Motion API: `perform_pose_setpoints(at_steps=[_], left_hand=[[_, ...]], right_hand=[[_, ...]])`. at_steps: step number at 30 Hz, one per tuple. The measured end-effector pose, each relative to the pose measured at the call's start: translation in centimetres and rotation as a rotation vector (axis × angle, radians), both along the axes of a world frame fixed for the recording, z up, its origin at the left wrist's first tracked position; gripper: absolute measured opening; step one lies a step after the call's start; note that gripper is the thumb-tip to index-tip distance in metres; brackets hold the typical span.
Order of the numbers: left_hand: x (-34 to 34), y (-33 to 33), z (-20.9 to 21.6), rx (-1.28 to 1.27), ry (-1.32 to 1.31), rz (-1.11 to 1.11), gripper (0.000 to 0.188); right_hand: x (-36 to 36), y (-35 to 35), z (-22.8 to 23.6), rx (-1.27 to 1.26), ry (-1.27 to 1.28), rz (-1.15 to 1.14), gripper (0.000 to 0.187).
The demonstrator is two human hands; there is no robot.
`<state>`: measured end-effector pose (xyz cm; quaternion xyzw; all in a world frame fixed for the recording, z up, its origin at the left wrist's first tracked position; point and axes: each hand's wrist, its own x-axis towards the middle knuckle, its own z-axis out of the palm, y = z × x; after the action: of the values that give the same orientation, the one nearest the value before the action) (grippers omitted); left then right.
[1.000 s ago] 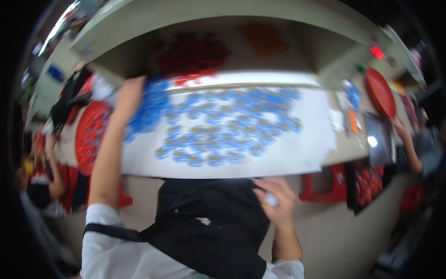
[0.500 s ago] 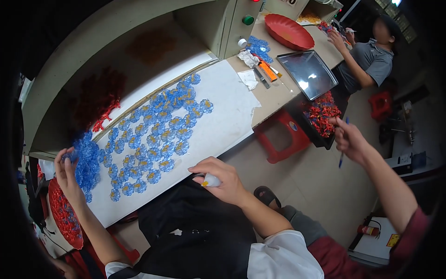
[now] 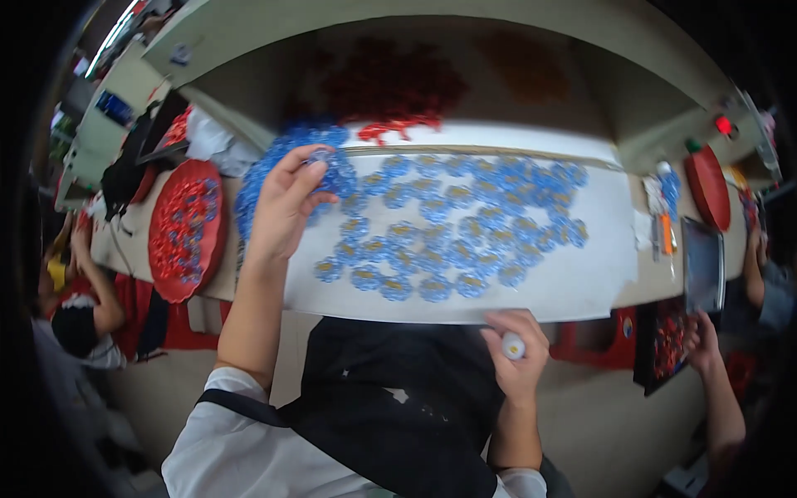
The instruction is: The person assembles small red plastic toy parts by applying glue from a bottle and attaching the parts together.
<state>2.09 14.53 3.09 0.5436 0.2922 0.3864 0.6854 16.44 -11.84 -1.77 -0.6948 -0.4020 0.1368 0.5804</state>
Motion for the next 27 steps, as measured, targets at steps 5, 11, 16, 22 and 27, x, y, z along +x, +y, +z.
perform_pose_setpoints(at_steps=[5,11,16,22,27], left_hand=[[-3.4,1.7,0.9,0.282,0.247,0.248,0.013],[-5.8,7.1,-2.5,1.085,0.741,0.656,0.016],[-4.7,6.8,-2.8,1.301,0.823,0.673,0.016],[-3.3,5.2,-1.1,1.395,0.737,0.608,0.018],[3.8,5.1,0.4,1.379,0.597,0.160,0.012]], right_hand=[[-0.3,0.3,0.4,0.039,0.035,0.025,0.020],[-0.6,1.8,0.4,0.010,0.031,0.079,0.019],[-1.2,1.9,0.4,0.044,0.060,0.075,0.019],[-1.0,2.2,0.6,0.068,-0.019,0.078,0.020],[-0.6,1.9,0.8,0.064,-0.010,0.073,0.020]])
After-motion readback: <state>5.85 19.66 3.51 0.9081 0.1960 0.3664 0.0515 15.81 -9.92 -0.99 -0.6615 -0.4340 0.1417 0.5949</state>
